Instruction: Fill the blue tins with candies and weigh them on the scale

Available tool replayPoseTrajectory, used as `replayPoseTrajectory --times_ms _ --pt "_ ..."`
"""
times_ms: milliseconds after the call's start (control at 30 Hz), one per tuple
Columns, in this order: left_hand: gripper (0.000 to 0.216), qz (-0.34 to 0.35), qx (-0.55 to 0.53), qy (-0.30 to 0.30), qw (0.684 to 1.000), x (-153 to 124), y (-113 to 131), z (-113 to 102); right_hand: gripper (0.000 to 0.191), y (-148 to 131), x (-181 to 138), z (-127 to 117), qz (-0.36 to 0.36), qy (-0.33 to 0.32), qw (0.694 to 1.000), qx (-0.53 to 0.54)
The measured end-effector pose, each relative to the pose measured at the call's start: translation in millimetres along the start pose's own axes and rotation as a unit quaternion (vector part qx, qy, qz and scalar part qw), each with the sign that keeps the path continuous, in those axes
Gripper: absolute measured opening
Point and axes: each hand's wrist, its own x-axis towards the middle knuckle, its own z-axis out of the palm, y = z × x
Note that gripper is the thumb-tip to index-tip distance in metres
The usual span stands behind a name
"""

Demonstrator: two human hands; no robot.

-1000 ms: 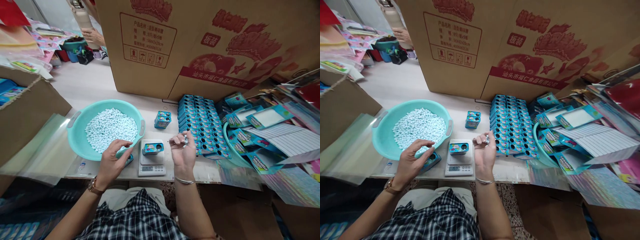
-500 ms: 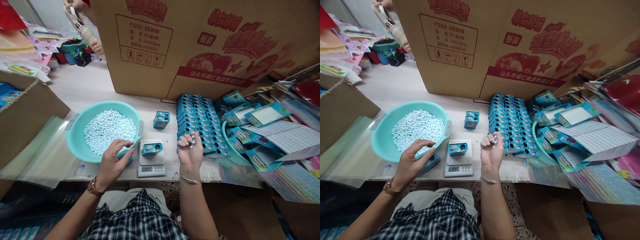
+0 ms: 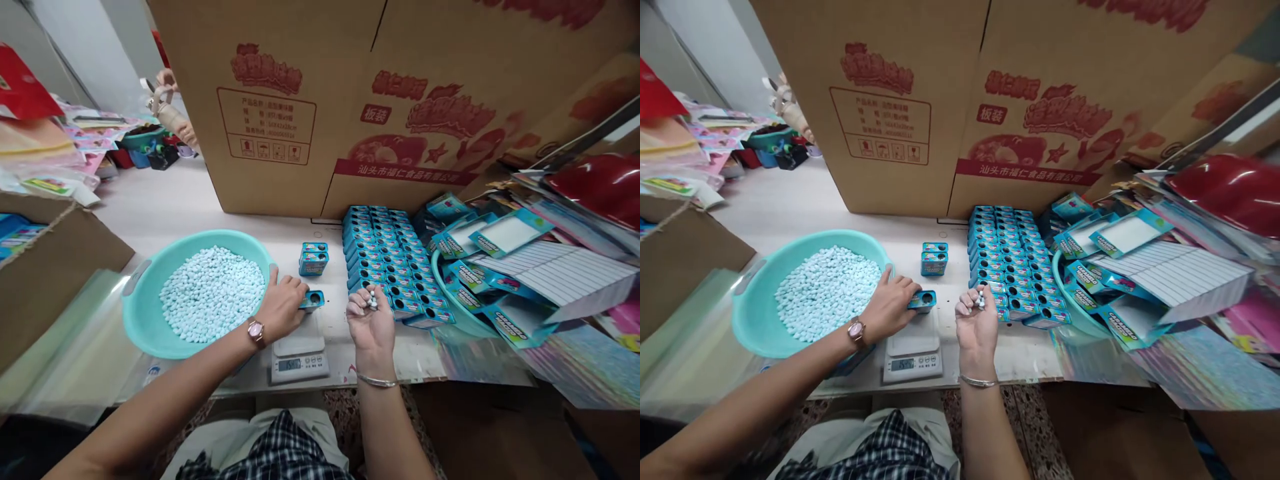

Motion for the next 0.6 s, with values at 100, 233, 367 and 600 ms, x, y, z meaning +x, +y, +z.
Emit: replayPoseTrajectory --times_ms 100,233,367,600 --pt "0.026 -0.003 0.015 0.014 1.000 36 -6 8 0.021 -6 2 -6 -0.005 0.006 1.000 0.011" --pt "0.027 -0.017 0.028 0.019 0.999 77 -9 22 0.017 -10 5 -12 -0.010 0.000 1.000 0.007" --pt "0.047 -0.041 0.021 0.053 0.998 76 -11 9 0.020 -16 7 -20 -0.013 -0.016 1.000 -0.015" --pt "0.053 -0.070 -0.130 0.241 0.959 -79 -12 -23 0.021 -23 14 -36 -0.011 -0.023 0.999 -0.028"
